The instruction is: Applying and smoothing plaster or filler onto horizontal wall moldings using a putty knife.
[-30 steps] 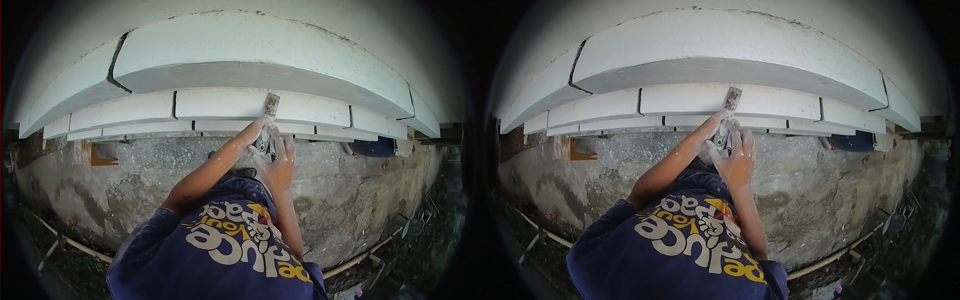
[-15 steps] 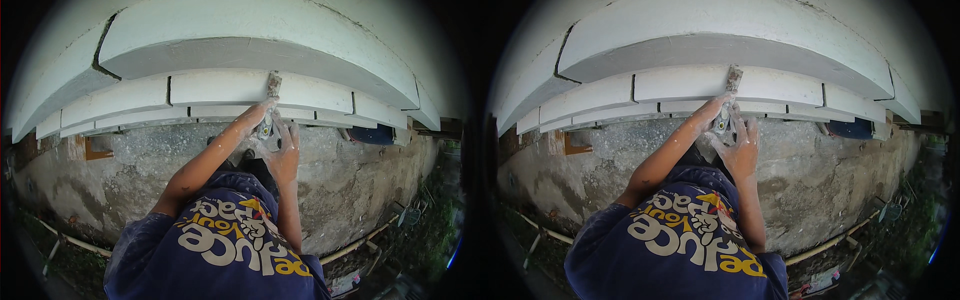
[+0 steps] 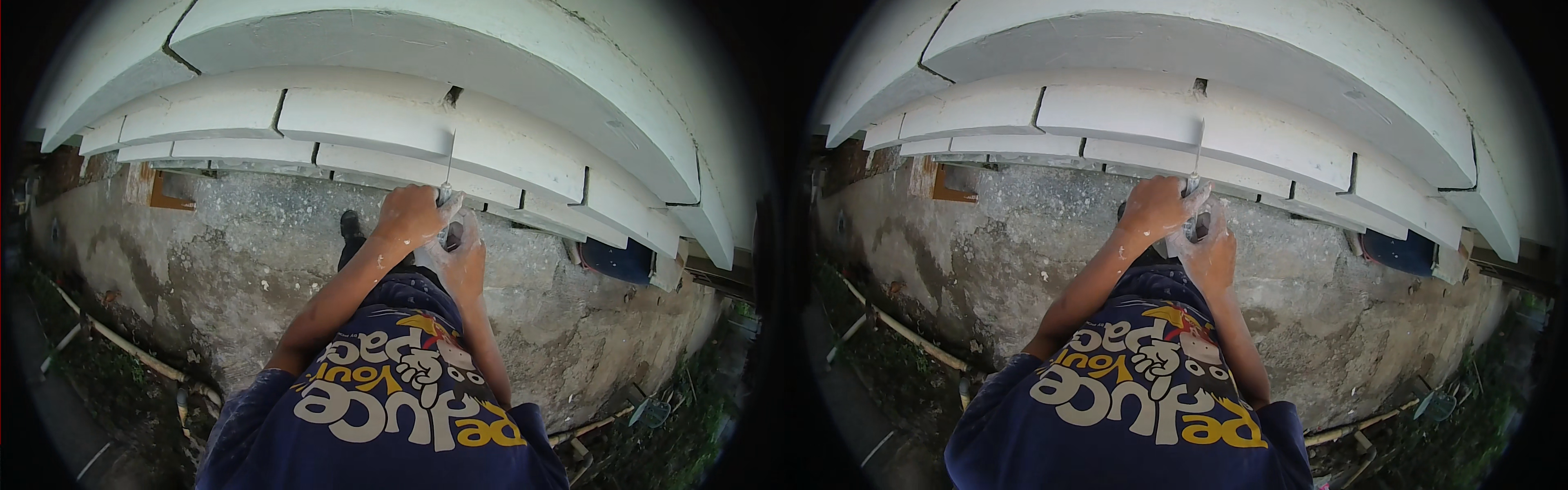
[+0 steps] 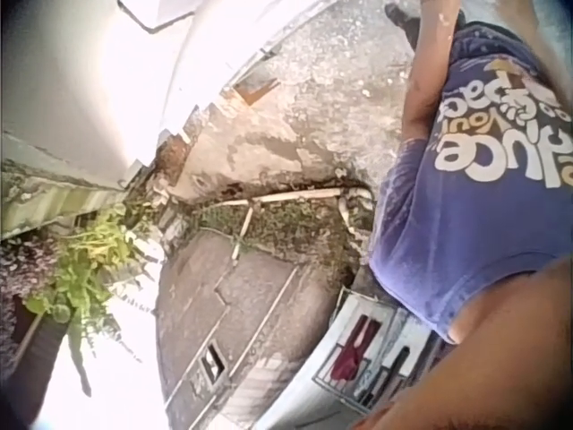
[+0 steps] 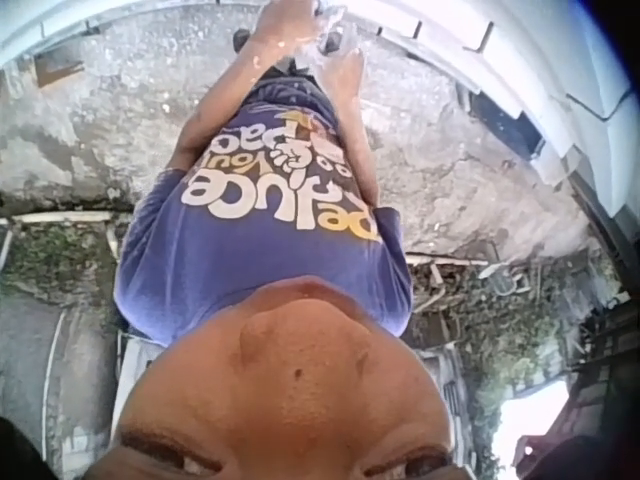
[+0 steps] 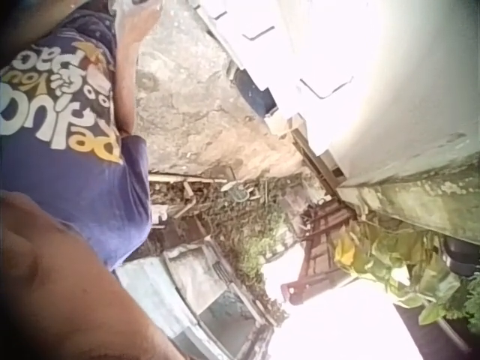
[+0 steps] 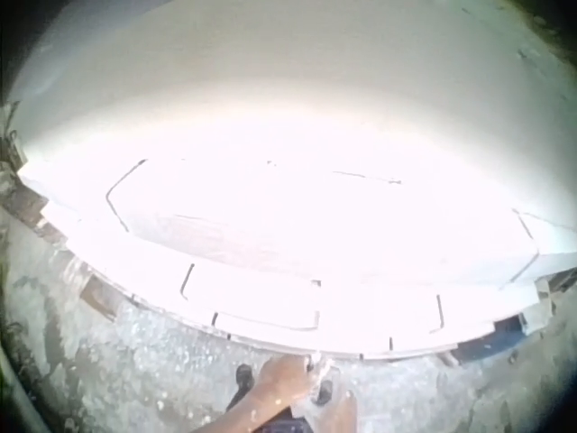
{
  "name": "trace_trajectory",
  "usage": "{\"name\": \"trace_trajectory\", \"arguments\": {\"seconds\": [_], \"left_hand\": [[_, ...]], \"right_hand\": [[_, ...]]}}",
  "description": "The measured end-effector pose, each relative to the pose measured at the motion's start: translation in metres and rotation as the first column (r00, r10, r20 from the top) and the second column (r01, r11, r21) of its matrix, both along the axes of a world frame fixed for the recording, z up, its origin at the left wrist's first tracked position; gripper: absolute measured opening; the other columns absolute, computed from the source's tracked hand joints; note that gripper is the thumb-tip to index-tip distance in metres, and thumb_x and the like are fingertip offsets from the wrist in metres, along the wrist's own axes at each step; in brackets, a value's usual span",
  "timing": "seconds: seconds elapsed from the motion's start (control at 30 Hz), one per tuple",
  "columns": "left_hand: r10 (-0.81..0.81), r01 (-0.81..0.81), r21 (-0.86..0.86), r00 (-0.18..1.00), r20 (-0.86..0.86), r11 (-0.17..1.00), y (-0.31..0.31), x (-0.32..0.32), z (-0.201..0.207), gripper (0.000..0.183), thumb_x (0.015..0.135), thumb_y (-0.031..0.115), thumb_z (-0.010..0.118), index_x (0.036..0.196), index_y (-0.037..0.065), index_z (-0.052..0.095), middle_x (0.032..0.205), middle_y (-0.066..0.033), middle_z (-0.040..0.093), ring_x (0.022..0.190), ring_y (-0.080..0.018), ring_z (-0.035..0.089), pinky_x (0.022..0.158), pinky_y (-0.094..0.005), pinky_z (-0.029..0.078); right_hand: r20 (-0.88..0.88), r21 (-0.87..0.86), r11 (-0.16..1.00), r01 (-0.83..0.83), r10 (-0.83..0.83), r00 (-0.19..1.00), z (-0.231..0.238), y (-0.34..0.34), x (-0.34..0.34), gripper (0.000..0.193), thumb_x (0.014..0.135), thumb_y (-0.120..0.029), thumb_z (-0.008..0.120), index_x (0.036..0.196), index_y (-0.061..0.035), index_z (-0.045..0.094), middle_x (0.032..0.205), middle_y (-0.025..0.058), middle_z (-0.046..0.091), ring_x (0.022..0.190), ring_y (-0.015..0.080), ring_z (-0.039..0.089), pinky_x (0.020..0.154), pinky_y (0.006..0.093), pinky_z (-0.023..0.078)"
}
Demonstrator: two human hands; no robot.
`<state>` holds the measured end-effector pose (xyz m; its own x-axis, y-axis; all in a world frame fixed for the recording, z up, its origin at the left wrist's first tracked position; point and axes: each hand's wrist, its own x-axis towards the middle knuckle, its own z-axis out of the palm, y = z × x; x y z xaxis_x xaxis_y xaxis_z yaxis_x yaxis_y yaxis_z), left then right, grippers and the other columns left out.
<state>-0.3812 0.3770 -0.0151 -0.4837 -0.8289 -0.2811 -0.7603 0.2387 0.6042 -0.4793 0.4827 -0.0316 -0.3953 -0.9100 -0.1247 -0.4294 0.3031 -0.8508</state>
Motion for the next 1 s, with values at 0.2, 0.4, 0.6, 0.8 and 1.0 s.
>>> {"name": "trace_trajectory", "arguments": {"seconds": [0.2, 0.4, 0.6, 0.8, 1.0], "left_hand": [[0.157, -0.15, -0.091, 0.985, 0.071, 0.984, -0.001, 0.005, 0.012, 0.072, 0.097, 0.064, 0.043, 0.088, -0.002, 0.073, 0.084, -0.0257, 0.07, 0.086, -0.0443, 0.069, 0.082, -0.0503, 0.055], [0.335, -0.331, -0.062, 0.938, 0.088, 0.942, 0.008, 0.054, -0.012, 0.067, 0.097, 0.062, 0.045, 0.084, 0.002, 0.07, 0.08, -0.0253, 0.067, 0.083, -0.0461, 0.065, 0.079, -0.0518, 0.051], [0.385, -0.385, -0.009, 0.923, 0.015, 0.923, 0.026, 0.078, -0.037, 0.06, 0.097, 0.057, 0.051, 0.084, 0.001, 0.069, 0.075, -0.0256, 0.064, 0.079, -0.0476, 0.063, 0.073, -0.0515, 0.048], [0.3, -0.308, 0.112, 0.95, 0.084, 0.945, 0.018, 0.087, -0.045, 0.051, 0.095, 0.054, 0.056, 0.093, 0.005, 0.073, 0.085, -0.0241, 0.07, 0.084, -0.045, 0.067, 0.078, -0.0506, 0.053], [0.243, -0.248, 0.147, 0.969, 0.053, 0.957, 0.001, 0.1, -0.036, 0.05, 0.094, 0.053, 0.058, 0.089, 0.004, 0.07, 0.083, -0.0221, 0.069, 0.082, -0.0447, 0.066, 0.075, -0.0489, 0.053]], "right_hand": [[-0.144, -0.149, 0.985, -0.085, 0.063, 0.988, -0.003, -0.018, -0.015, 0.046, 0.088, -0.028, 0.069, 0.125, -0.0012, 0.06, 0.086, 0.0229, 0.069, 0.073, 0.042, 0.067, 0.067, 0.0457, 0.053], [-0.261, -0.223, 0.973, -0.068, 0.008, 0.965, -0.006, -0.019, -0.025, 0.052, 0.09, -0.027, 0.065, 0.134, -0.0026, 0.054, 0.094, 0.0247, 0.07, 0.079, 0.0449, 0.068, 0.071, 0.0481, 0.055], [-0.505, -0.163, 0.981, -0.106, 0.009, 0.863, -0.017, -0.028, -0.016, 0.06, 0.093, -0.029, 0.062, 0.145, -0.0034, 0.044, 0.1, 0.027, 0.07, 0.082, 0.0458, 0.069, 0.073, 0.05, 0.056], [-0.576, 0.021, 0.999, -0.035, 0.041, 0.817, 0.006, -0.056, 0.001, 0.063, 0.095, -0.028, 0.061, 0.148, -0.0023, 0.042, 0.113, 0.0264, 0.068, 0.084, 0.0447, 0.07, 0.073, 0.0502, 0.056], [-0.601, -0.133, 0.986, -0.099, -0.001, 0.799, 0.004, -0.034, 0.004, 0.073, 0.089, -0.027, 0.067, 0.152, -0.0062, 0.037, 0.093, 0.0248, 0.071, 0.071, 0.0439, 0.068, 0.063, 0.0509, 0.054]]}}
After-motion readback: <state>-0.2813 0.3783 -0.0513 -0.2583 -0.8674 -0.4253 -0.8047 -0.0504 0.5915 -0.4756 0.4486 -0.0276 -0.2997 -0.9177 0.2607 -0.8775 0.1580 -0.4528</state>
